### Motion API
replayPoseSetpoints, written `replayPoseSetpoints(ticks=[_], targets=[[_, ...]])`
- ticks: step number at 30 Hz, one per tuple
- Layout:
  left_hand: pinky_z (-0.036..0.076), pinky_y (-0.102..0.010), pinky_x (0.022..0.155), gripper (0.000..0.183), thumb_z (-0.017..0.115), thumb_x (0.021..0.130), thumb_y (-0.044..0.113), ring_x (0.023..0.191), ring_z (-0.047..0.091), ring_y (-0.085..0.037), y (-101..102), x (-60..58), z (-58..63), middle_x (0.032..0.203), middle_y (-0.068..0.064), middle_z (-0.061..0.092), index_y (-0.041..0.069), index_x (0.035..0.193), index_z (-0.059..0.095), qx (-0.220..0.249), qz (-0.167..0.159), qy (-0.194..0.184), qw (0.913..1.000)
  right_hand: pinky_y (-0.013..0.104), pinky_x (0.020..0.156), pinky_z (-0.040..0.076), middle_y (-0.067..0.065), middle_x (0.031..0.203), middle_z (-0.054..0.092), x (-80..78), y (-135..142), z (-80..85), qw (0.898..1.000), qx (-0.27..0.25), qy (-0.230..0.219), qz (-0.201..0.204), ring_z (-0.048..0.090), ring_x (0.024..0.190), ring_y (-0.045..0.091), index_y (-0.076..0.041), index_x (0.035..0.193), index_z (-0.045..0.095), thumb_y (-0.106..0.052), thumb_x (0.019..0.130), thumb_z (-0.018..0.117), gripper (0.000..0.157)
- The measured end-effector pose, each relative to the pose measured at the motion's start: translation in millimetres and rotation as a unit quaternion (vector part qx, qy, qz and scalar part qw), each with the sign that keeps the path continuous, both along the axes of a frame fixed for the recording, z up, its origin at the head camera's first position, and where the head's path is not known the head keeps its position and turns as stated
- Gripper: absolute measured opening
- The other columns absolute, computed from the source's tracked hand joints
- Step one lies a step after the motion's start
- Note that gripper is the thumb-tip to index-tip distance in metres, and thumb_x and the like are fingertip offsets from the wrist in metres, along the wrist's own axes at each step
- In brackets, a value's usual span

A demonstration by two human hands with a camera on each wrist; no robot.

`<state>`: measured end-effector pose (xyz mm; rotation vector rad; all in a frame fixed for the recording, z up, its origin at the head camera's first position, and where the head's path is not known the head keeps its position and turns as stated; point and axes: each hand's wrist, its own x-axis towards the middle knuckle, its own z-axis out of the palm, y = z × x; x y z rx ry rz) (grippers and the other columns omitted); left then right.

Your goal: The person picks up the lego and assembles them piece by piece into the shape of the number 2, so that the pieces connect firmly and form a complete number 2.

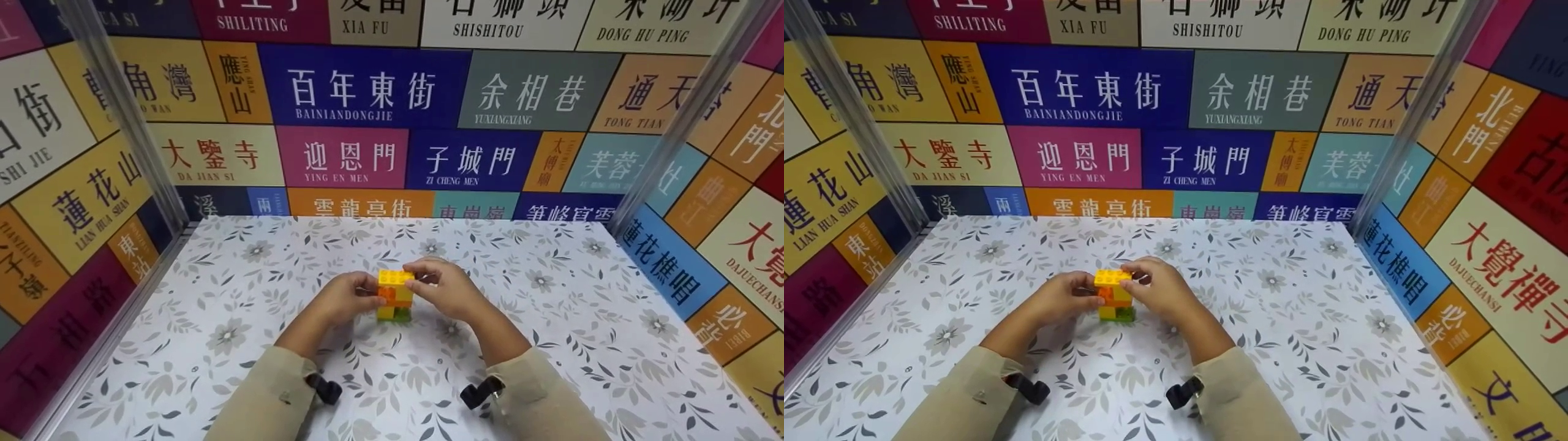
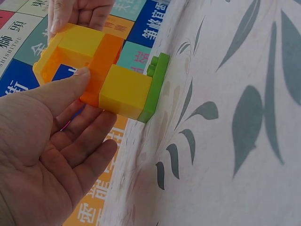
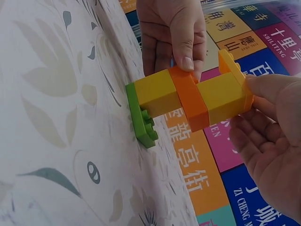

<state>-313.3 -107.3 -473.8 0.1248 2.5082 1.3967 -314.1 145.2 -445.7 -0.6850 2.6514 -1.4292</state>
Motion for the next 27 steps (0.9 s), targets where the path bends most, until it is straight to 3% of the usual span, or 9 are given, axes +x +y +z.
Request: replayPoseSetpoints(ticks=[6, 13, 17, 27], targets=[[0.058, -0.040, 0.108, 0.026, 0.087, 0.091, 0.029, 0.111, 0.071, -0.017, 0, 0.2, -1.2, 0.115, 0.005, 0.076, 0.024, 0.114, 0.075, 0.006, 0.001, 0.009, 0.9999, 0.037, 0.100, 0.063, 0.005, 0.125, 0.076, -4.6, 4, -4.9, 0.999, -0.020, -0.045, -0.023, 0.073, 0.110, 0.021, -0.014, 0.134, 0.074, -0.029, 0.097, 0.082, 0.041], [0.059, -0.038, 0.106, 0.025, 0.087, 0.091, 0.029, 0.109, 0.071, -0.016, 0, -0.8, 0.6, 0.114, 0.005, 0.076, 0.025, 0.113, 0.075, 0.010, 0.006, -0.012, 0.9999, 0.032, 0.094, 0.063, 0.011, 0.118, 0.079, -11.5, 6, -19.8, 0.997, -0.025, -0.077, -0.008, 0.075, 0.103, 0.019, -0.007, 0.131, 0.074, -0.025, 0.091, 0.087, 0.045], [0.060, -0.038, 0.105, 0.026, 0.087, 0.092, 0.030, 0.108, 0.071, -0.016, -1, -1.2, 0.1, 0.115, 0.005, 0.077, 0.025, 0.114, 0.076, 0.014, 0.003, -0.014, 0.9998, 0.031, 0.091, 0.062, 0.007, 0.111, 0.080, -13.6, 6, -25.7, 0.996, -0.006, -0.090, -0.008, 0.074, 0.098, 0.017, -0.010, 0.127, 0.076, -0.025, 0.089, 0.089, 0.043], [0.060, -0.039, 0.105, 0.029, 0.085, 0.093, 0.034, 0.111, 0.072, -0.016, 0, 0.8, -2.6, 0.120, 0.004, 0.077, 0.024, 0.119, 0.076, 0.030, 0.005, 0.001, 0.9995, 0.040, 0.103, 0.060, 0.000, 0.116, 0.081, -13.5, 4, -28.9, 0.993, 0.002, -0.110, -0.033, 0.075, 0.107, 0.017, -0.016, 0.127, 0.077, -0.029, 0.089, 0.089, 0.042]])
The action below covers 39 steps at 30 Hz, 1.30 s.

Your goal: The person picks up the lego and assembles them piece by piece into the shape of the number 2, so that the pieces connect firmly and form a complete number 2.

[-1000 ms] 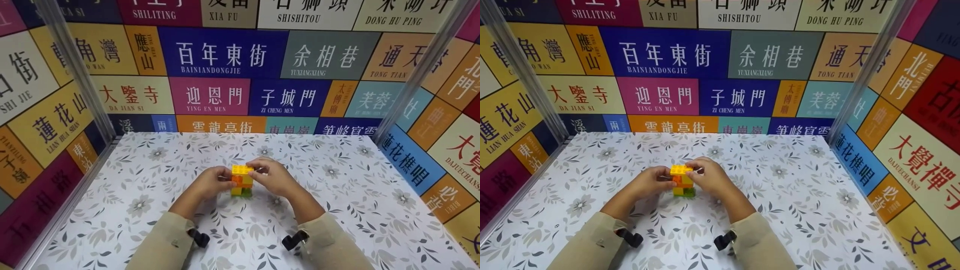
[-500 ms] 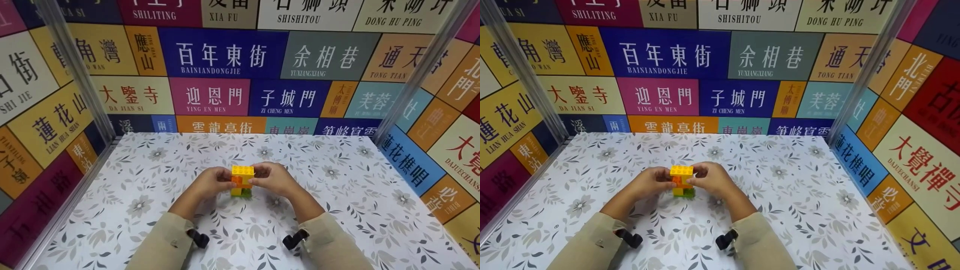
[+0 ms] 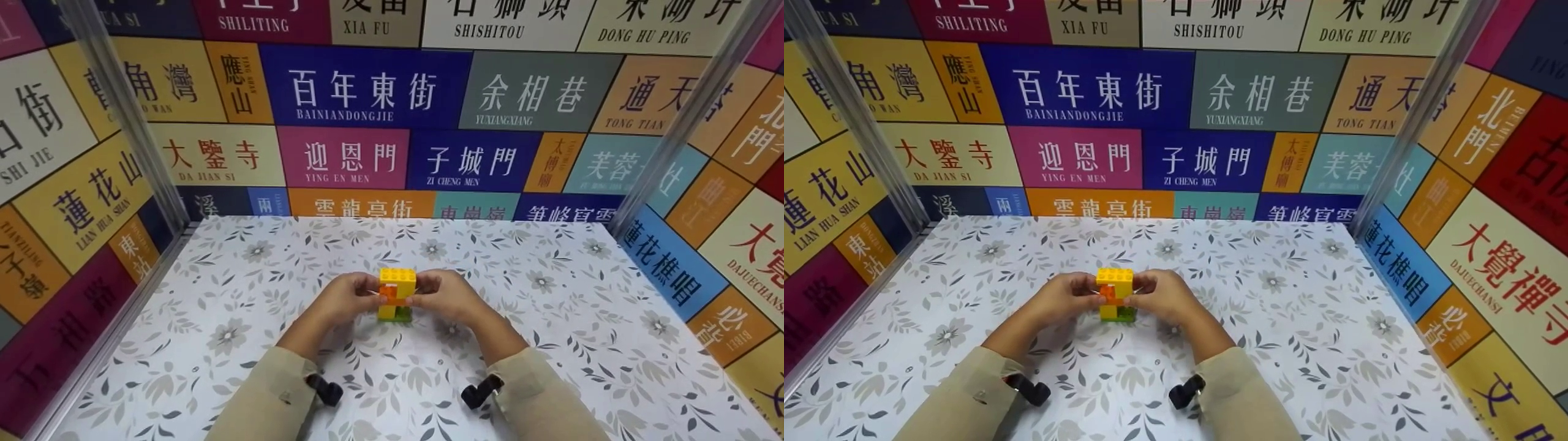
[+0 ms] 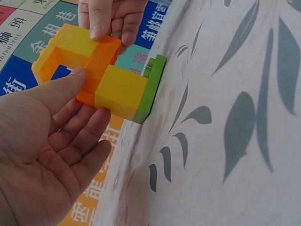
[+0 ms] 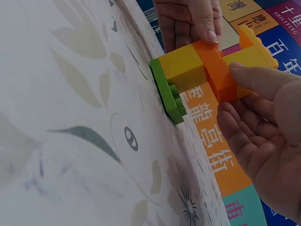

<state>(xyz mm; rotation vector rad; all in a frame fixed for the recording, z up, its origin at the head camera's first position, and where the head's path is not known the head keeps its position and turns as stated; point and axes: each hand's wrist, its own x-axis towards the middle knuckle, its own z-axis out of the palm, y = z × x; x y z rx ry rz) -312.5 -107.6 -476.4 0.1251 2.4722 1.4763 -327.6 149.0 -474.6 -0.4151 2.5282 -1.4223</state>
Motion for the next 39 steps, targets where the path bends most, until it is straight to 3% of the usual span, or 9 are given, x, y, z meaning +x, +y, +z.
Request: replayPoseSetpoints(ticks=[9, 18, 23, 27, 33, 39], targets=[[0.057, -0.040, 0.108, 0.031, 0.079, 0.099, 0.035, 0.120, 0.069, -0.018, 3.9, 1.6, -3.8, 0.131, 0.004, 0.074, 0.026, 0.128, 0.075, 0.006, 0.014, 0.014, 0.9998, 0.041, 0.104, 0.061, -0.001, 0.127, 0.077, -0.9, -1.6, -1.5, 0.998, -0.015, -0.018, -0.063, 0.074, 0.118, 0.021, -0.019, 0.127, 0.076, -0.027, 0.092, 0.086, 0.038], [0.057, -0.040, 0.109, 0.036, 0.077, 0.100, 0.033, 0.120, 0.069, -0.018, 5.3, 1.0, -4.4, 0.128, 0.003, 0.074, 0.025, 0.135, 0.071, 0.022, 0.032, 0.012, 0.9992, 0.036, 0.099, 0.063, 0.000, 0.121, 0.076, -4.1, -4.2, 2.3, 0.992, -0.024, -0.046, -0.117, 0.074, 0.110, 0.019, -0.018, 0.137, 0.071, -0.026, 0.093, 0.084, 0.046], [0.056, -0.042, 0.112, 0.038, 0.076, 0.101, 0.035, 0.126, 0.068, -0.019, 5.3, -0.2, -5.5, 0.136, 0.002, 0.072, 0.024, 0.137, 0.070, 0.041, 0.033, 0.005, 0.9986, 0.035, 0.100, 0.063, 0.003, 0.126, 0.075, -4.7, -4.0, 2.7, 0.990, -0.048, -0.060, -0.119, 0.075, 0.109, 0.019, -0.016, 0.139, 0.070, -0.025, 0.098, 0.079, 0.044], [0.058, -0.040, 0.110, 0.040, 0.072, 0.104, 0.036, 0.126, 0.068, -0.020, 5.8, -1.9, -6.7, 0.141, -0.001, 0.070, 0.021, 0.140, 0.068, 0.075, 0.030, -0.022, 0.9965, 0.035, 0.102, 0.063, 0.006, 0.136, 0.073, -5.7, -2.7, 1.3, 0.986, -0.095, -0.075, -0.115, 0.075, 0.117, 0.023, -0.013, 0.140, 0.069, -0.024, 0.102, 0.074, 0.040], [0.054, -0.043, 0.115, 0.041, 0.066, 0.108, 0.033, 0.131, 0.067, -0.022, 7.7, -3.0, -7.6, 0.146, -0.006, 0.066, 0.015, 0.145, 0.064, 0.165, 0.035, -0.075, 0.9829, 0.039, 0.108, 0.059, 0.013, 0.140, 0.071, -8.1, -0.7, -1.0, 0.975, -0.162, -0.106, -0.107, 0.071, 0.128, 0.029, -0.008, 0.141, 0.067, -0.027, 0.109, 0.064, 0.037], [0.045, -0.046, 0.125, 0.041, 0.066, 0.108, 0.030, 0.140, 0.061, -0.021, 9.3, -1.3, -8.4, 0.151, -0.001, 0.063, 0.020, 0.148, 0.061, 0.202, 0.039, -0.112, 0.9722, 0.043, 0.118, 0.052, 0.017, 0.152, 0.064, -8.6, 0.1, -3.6, 0.975, -0.170, -0.115, -0.078, 0.064, 0.140, 0.032, -0.001, 0.150, 0.058, -0.028, 0.113, 0.055, 0.045]])
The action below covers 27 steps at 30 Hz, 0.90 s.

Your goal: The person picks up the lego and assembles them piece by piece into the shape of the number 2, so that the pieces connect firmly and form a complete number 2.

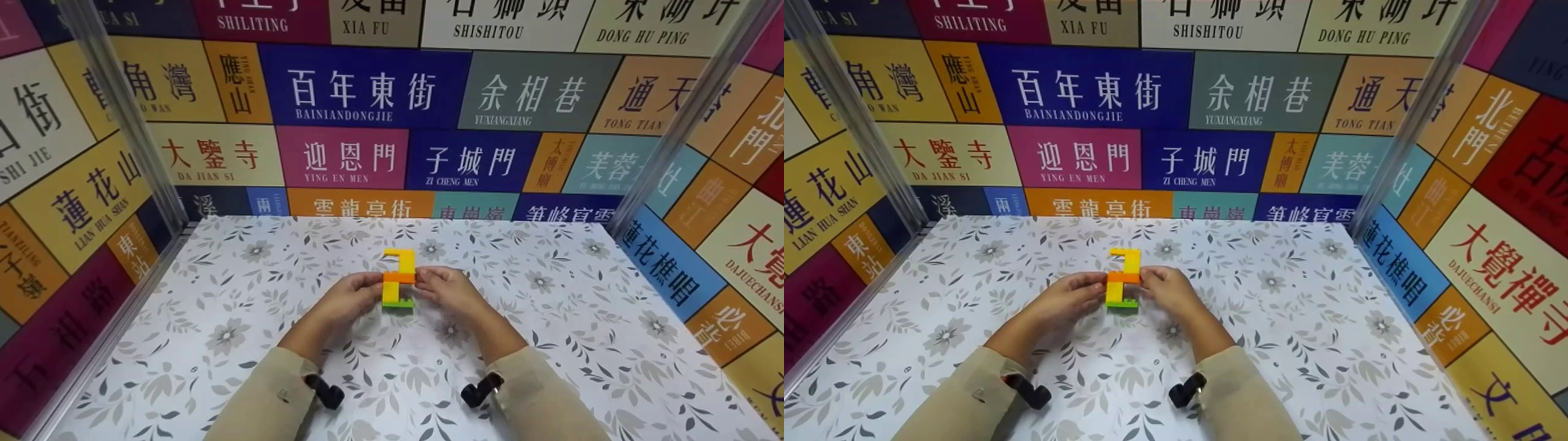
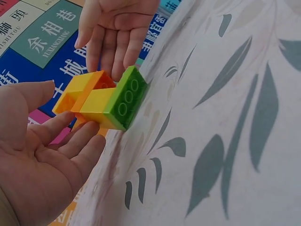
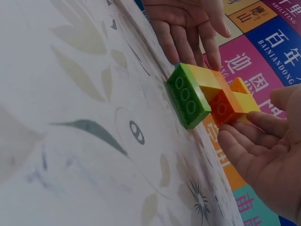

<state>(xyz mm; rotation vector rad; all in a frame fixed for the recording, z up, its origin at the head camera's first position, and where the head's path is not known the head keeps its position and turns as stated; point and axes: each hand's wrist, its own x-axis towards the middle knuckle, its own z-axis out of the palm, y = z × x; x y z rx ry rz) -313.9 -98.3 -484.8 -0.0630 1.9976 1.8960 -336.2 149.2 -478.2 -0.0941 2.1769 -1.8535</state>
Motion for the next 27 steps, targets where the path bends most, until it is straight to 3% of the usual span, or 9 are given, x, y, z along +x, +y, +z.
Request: replayPoseSetpoints(ticks=[11, 17, 27], targets=[[0.038, -0.048, 0.130, 0.058, 0.061, 0.110, 0.022, 0.150, 0.053, -0.027, 2, 0.2, -7.8, 0.161, -0.010, 0.053, 0.017, 0.164, 0.040, 0.078, -0.015, -0.009, 0.9968, 0.043, 0.119, 0.051, 0.025, 0.156, 0.057, -2.2, 0, -6.1, 1.000, -0.001, -0.004, 0.024, 0.060, 0.144, 0.038, 0.003, 0.157, 0.046, -0.041, 0.116, 0.045, 0.061], [0.037, -0.048, 0.131, 0.056, 0.064, 0.109, 0.026, 0.152, 0.052, -0.025, 2, 1.6, -6.5, 0.161, -0.008, 0.053, 0.021, 0.161, 0.044, 0.056, -0.006, -0.027, 0.9980, 0.046, 0.121, 0.048, 0.028, 0.155, 0.057, -2.4, 0, -8.8, 0.999, 0.002, -0.016, 0.031, 0.057, 0.146, 0.039, 0.004, 0.159, 0.043, -0.046, 0.116, 0.042, 0.066], [0.038, -0.048, 0.130, 0.057, 0.064, 0.109, 0.026, 0.152, 0.050, -0.024, 3, 1.8, -10.8, 0.164, -0.009, 0.050, 0.018, 0.162, 0.044, 0.048, -0.014, -0.009, 0.9987, 0.045, 0.122, 0.048, 0.027, 0.156, 0.056, -1.9, -1, -8.3, 0.999, -0.004, -0.036, 0.014, 0.057, 0.146, 0.038, 0.005, 0.158, 0.044, -0.044, 0.115, 0.044, 0.064]])
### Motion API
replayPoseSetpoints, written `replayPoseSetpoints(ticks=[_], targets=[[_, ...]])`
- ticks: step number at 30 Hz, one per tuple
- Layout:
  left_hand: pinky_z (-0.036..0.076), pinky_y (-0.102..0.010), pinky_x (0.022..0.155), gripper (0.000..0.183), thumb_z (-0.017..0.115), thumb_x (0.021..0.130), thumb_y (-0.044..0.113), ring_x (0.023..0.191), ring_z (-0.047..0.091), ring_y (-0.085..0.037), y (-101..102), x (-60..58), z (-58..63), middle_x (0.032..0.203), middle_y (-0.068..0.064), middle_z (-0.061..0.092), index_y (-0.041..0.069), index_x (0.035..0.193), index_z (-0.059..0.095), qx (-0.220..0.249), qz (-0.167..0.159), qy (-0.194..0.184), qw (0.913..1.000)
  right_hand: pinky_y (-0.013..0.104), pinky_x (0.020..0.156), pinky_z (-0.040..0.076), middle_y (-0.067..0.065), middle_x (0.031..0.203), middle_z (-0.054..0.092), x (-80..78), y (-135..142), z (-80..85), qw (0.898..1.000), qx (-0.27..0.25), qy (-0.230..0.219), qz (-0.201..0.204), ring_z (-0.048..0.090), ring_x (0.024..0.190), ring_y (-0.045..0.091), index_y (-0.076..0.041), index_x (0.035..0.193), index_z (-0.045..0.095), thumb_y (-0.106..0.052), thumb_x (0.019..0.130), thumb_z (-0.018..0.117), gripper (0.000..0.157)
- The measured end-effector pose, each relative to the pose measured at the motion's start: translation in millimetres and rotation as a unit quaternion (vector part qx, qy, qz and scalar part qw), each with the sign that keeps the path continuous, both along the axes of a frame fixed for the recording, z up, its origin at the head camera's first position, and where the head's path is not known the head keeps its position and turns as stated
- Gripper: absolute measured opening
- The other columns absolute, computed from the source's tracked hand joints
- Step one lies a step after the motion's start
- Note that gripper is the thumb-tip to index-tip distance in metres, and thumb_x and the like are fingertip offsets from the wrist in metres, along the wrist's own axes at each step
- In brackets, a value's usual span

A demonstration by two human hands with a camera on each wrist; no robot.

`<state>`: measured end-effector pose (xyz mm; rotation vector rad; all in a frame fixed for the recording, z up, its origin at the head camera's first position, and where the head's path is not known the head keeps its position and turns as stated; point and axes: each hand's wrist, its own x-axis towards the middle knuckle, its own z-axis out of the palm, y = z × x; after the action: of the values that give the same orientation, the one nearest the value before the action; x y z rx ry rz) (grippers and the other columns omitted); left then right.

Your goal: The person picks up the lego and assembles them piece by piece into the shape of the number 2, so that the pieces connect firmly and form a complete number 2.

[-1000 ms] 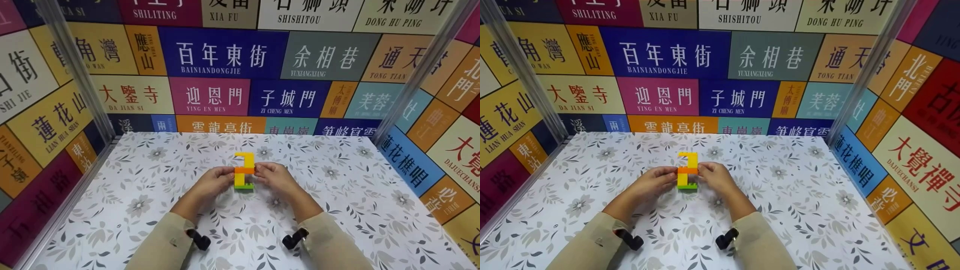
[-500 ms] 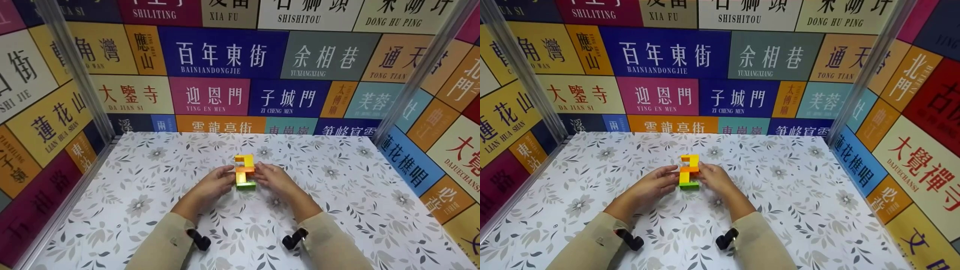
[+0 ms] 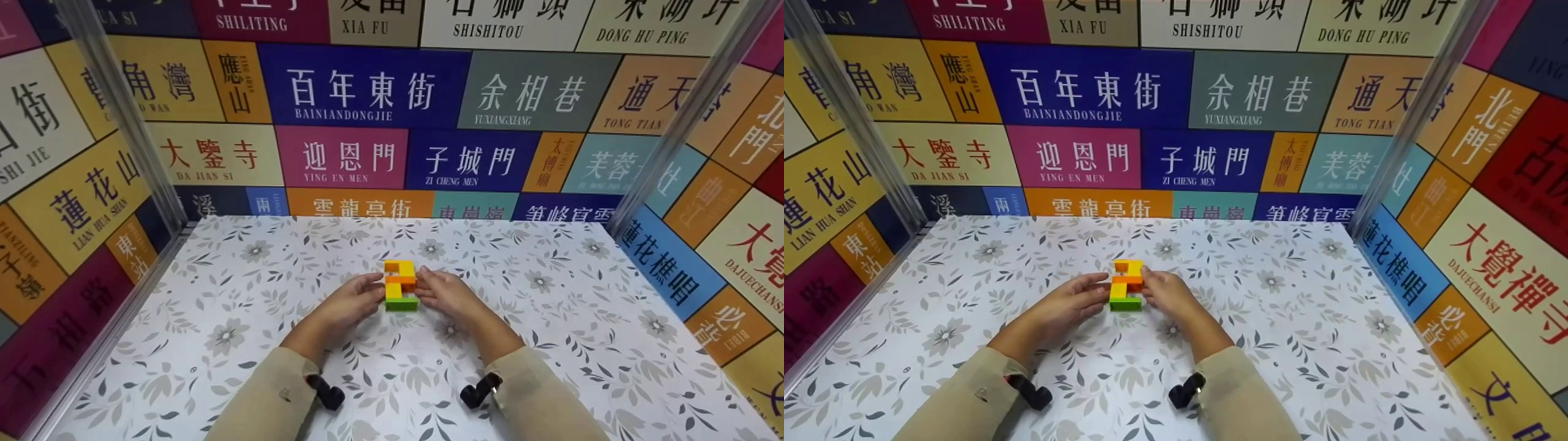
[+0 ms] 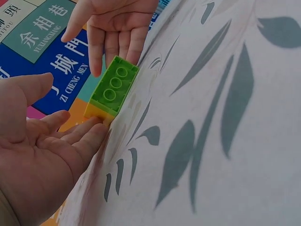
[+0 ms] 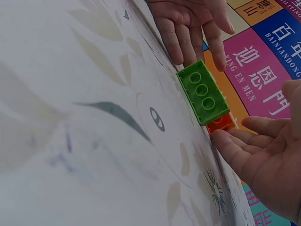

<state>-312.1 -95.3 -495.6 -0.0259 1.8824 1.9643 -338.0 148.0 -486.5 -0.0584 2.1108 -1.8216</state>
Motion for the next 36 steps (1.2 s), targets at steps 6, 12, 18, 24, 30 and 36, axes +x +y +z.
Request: replayPoseSetpoints(ticks=[6, 12, 18, 24, 30, 36], targets=[[0.035, -0.050, 0.132, 0.060, 0.065, 0.108, 0.025, 0.155, 0.047, -0.027, -2, -3.4, 3.2, 0.167, -0.009, 0.046, 0.016, 0.163, 0.042, 0.002, 0.014, 0.017, 0.9998, 0.048, 0.124, 0.045, 0.026, 0.156, 0.057, -0.4, 4, 2.6, 0.999, 0.022, 0.022, -0.017, 0.057, 0.147, 0.038, 0.004, 0.156, 0.047, -0.045, 0.114, 0.048, 0.065], [0.039, -0.054, 0.129, 0.059, 0.064, 0.108, 0.031, 0.152, 0.049, -0.033, -10, -11.2, 14.6, 0.167, -0.006, 0.047, 0.020, 0.162, 0.044, 0.002, 0.069, 0.033, 0.9971, 0.050, 0.126, 0.043, 0.022, 0.163, 0.051, -2.5, 13, 13.6, 0.998, 0.045, 0.045, -0.020, 0.052, 0.151, 0.037, 0.001, 0.160, 0.044, -0.050, 0.113, 0.048, 0.070], [0.041, -0.051, 0.128, 0.062, 0.061, 0.108, 0.044, 0.154, 0.046, -0.031, -19, -19.2, 32.0, 0.165, -0.007, 0.050, 0.018, 0.161, 0.045, -0.059, 0.129, 0.088, 0.9859, 0.048, 0.127, 0.042, 0.017, 0.165, 0.050, -4.3, 22, 28.0, 0.995, 0.072, 0.056, -0.030, 0.049, 0.155, 0.033, -0.002, 0.158, 0.047, -0.053, 0.113, 0.046, 0.068], [0.036, -0.047, 0.131, 0.064, 0.056, 0.110, 0.046, 0.157, 0.044, -0.030, -23, -21.9, 53.0, 0.167, -0.011, 0.048, 0.011, 0.162, 0.043, -0.120, 0.164, 0.156, 0.9665, 0.048, 0.129, 0.039, 0.013, 0.165, 0.051, -9.6, 27, 36.7, 0.993, 0.082, 0.064, -0.055, 0.047, 0.156, 0.030, -0.006, 0.158, 0.049, -0.059, 0.111, 0.045, 0.070], [0.036, -0.045, 0.132, 0.062, 0.055, 0.110, 0.047, 0.159, 0.042, -0.028, -12, -17.8, 65.9, 0.169, -0.008, 0.046, 0.015, 0.163, 0.043, -0.112, 0.182, 0.167, 0.9626, 0.051, 0.129, 0.040, 0.013, 0.163, 0.053, -7.6, 32, 37.6, 0.987, 0.112, 0.097, -0.056, 0.049, 0.154, 0.034, -0.010, 0.157, 0.052, -0.057, 0.111, 0.046, 0.067], [0.033, -0.053, 0.132, 0.061, 0.054, 0.110, 0.050, 0.160, 0.041, -0.030, -12, -10.4, 64.9, 0.172, -0.005, 0.042, 0.025, 0.164, 0.042, -0.264, 0.129, 0.208, 0.9328, 0.056, 0.131, 0.035, 0.005, 0.165, 0.052, -2.4, 36, 48.1, 0.963, 0.225, 0.139, -0.051, 0.045, 0.157, 0.030, -0.023, 0.160, 0.051, -0.072, 0.105, 0.047, 0.074]])
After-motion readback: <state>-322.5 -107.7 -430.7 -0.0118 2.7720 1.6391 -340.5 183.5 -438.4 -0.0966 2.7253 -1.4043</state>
